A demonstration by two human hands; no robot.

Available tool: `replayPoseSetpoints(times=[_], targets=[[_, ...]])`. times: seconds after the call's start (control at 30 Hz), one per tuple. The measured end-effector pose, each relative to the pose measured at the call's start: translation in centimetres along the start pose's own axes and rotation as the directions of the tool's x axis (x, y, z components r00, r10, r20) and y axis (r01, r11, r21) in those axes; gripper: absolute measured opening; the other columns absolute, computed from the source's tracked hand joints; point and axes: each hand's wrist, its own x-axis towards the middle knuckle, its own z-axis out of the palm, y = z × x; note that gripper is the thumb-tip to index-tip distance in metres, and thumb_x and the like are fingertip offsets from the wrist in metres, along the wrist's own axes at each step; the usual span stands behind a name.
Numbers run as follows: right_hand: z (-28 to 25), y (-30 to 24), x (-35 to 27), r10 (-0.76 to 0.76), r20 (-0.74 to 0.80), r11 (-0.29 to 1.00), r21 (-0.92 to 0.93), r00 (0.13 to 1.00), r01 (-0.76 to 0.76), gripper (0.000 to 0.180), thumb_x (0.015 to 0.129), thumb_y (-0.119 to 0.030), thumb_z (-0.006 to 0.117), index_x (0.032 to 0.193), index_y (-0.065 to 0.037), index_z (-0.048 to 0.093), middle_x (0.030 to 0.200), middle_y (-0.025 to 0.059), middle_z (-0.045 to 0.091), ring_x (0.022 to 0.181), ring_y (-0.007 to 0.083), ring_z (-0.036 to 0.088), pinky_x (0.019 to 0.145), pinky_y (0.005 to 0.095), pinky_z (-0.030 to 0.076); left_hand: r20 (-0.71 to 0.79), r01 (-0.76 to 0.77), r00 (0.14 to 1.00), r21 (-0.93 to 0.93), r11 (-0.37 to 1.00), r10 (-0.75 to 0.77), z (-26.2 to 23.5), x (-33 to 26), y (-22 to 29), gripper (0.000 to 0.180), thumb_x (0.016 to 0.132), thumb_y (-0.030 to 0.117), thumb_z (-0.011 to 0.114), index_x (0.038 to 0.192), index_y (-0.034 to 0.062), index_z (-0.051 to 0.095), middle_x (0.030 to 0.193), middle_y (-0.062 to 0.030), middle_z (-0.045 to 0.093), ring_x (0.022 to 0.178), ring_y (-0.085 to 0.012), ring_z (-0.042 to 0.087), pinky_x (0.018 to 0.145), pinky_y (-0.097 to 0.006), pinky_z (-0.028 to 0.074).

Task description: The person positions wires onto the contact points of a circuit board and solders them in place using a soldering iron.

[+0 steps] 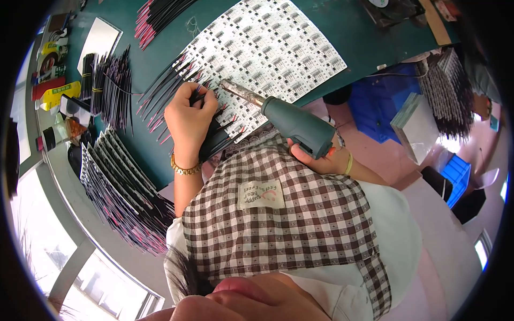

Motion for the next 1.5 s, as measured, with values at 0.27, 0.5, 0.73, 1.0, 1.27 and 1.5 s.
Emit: replayPoseSetpoints(times=[0.27,0.5,0.73,1.0,1.27,1.5], targets=[[0.0,-0.1,0.1,-0.08,0.003,0.981,-0.176,0.997,0.079,0.021,0.077,-0.011,0.068,0.095,-0.002,0.06,0.085,0.0065,0.064,0.076,0.0161,0.061,0.066,0.0285,0.048,-0.027,-0.064,0.998,0.03,0.998,0.064,0.2,0.0,0.1,0.011,0.069,0.014,0.069,0.074,0.0076,0.062,0.056,-0.0045,0.057,0.046,-0.0171,0.055,0.048,-0.029,0.043],[-0.7,1.3,-1.1,0.022,0.032,0.998,-0.053,0.999,-0.02,0.035,0.084,-0.025,0.062,0.108,-0.001,0.054,0.097,0.0081,0.056,0.082,0.0154,0.056,0.073,0.0296,0.046,-0.053,-0.09,0.995,-0.006,0.996,0.089,0.3,0.0,0.0,0.012,0.07,0.013,0.069,0.076,0.0052,0.064,0.055,-0.0016,0.057,0.046,-0.0063,0.047,0.048,-0.023,0.039],[-1.5,-0.5,-0.2,-0.069,0.112,0.991,-0.106,0.991,0.081,0.056,0.087,-0.043,0.055,0.122,0.0,0.045,0.102,0.0104,0.051,0.082,0.0148,0.052,0.074,0.0293,0.045,-0.002,-0.072,0.997,0.035,0.997,0.072,0.1,0.2,0.2,0.012,0.071,0.014,0.069,0.076,0.0053,0.064,0.057,-0.0019,0.059,0.046,-0.0061,0.049,0.049,-0.023,0.04],[-1.7,-0.7,-0.4,0.042,0.152,0.99,-0.137,0.987,-0.021,0.052,0.086,-0.037,0.056,0.121,0.0,0.044,0.098,0.0074,0.051,0.079,0.0119,0.051,0.072,0.027,0.043,0.09,-0.015,0.996,-0.018,1.0,0.017,-0.3,0.7,-0.2,0.013,0.068,0.017,0.07,0.075,0.0072,0.066,0.06,-0.0053,0.063,0.05,-0.017,0.06,0.051,-0.029,0.046],[-0.3,-1.1,-0.1,-0.043,-0.022,0.973,-0.227,0.999,0.037,0.013,0.074,-0.005,0.066,0.086,-0.002,0.066,0.077,0.0061,0.068,0.069,0.0131,0.066,0.063,0.0247,0.052,0.094,-0.053,0.994,-0.005,0.999,0.053,-0.5,0.5,0.1,0.011,0.068,0.016,0.069,0.075,0.0078,0.066,0.061,-0.0059,0.062,0.052,-0.0171,0.061,0.05,-0.028,0.045],[-0.6,-1.4,-0.5,-0.045,-0.011,0.98,-0.195,0.999,0.042,0.014,0.075,-0.005,0.064,0.089,-0.004,0.065,0.08,0.0056,0.066,0.072,0.014,0.065,0.064,0.0263,0.052,0.08,-0.057,0.995,-0.01,0.998,0.058,-0.4,0.4,0.1,0.011,0.068,0.016,0.069,0.075,0.0079,0.066,0.061,-0.0061,0.062,0.051,-0.0179,0.06,0.05,-0.029,0.046]])
